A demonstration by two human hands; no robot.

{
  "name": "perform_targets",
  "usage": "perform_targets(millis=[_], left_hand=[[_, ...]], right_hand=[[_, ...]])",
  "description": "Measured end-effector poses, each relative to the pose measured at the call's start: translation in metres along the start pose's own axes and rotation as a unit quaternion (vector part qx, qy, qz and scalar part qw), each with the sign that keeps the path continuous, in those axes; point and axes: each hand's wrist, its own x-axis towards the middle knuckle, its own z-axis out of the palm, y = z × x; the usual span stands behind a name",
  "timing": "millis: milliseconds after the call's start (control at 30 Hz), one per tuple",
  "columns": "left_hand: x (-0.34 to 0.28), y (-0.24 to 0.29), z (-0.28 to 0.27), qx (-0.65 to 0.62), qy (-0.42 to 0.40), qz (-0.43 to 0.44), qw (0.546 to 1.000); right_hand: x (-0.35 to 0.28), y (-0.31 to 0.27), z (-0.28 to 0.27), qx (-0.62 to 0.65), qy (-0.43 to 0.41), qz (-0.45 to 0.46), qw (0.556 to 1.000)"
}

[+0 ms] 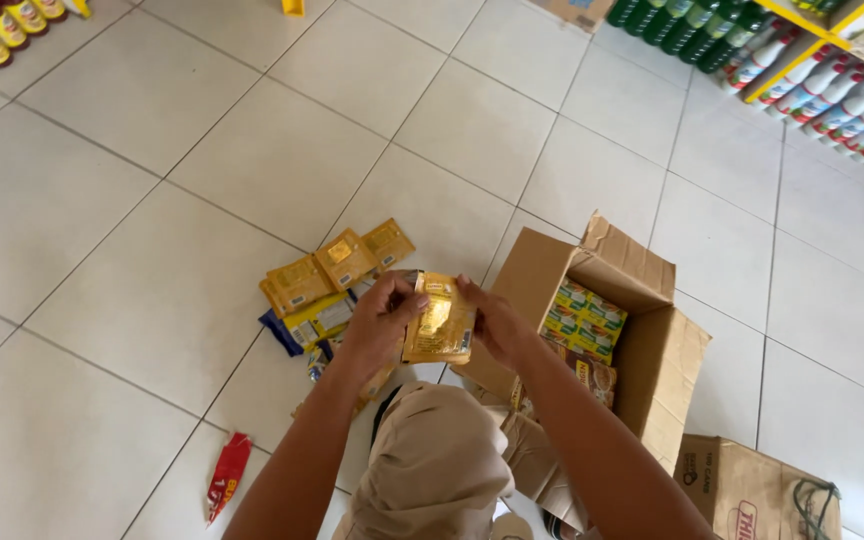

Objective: Packing small product sachets into a cardboard box for retail storage.

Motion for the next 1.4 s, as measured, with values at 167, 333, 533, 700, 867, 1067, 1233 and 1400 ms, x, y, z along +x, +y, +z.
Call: perform_targets(millis=[167, 333, 533, 700, 867, 1067, 1233, 1400], left_hand=[[-0.008, -0.001, 0.016, -0.087, 0.004, 0.006, 0.996], [-0.013, 0.013, 0.034, -0.117, -0.021, 0.034, 0.992], [0.002, 0.023, 0.055, -0.330, 0.060, -0.158, 0.929], [0.043, -0.047, 0.042, -0.353, 0.098, -0.021, 0.930], [0.075, -0.028, 0.062, -0.420, 0.103, -0.009, 0.901], [0.100, 0.020, 0.124, -0.453, 0.079, -0.017, 0.888], [0.097, 0.034, 0.186, -0.393, 0.095, -0.114, 0.907], [0.102, -0.028, 0.191, -0.382, 0.045, -0.106, 0.917]], right_hand=[[-0.013, -0.020, -0.018, -0.087, 0.038, -0.189, 0.977], [-0.008, -0.018, -0.042, -0.049, 0.062, -0.160, 0.984], [-0.039, -0.038, -0.047, 0.156, -0.050, -0.343, 0.925], [-0.108, -0.074, -0.053, 0.197, -0.031, -0.291, 0.936], [-0.111, -0.036, -0.126, 0.168, -0.082, -0.325, 0.927], [-0.079, 0.018, -0.199, -0.029, -0.076, -0.438, 0.895], [-0.097, -0.016, -0.154, 0.047, 0.067, -0.357, 0.930], [-0.102, -0.035, -0.136, -0.194, 0.147, -0.517, 0.821]])
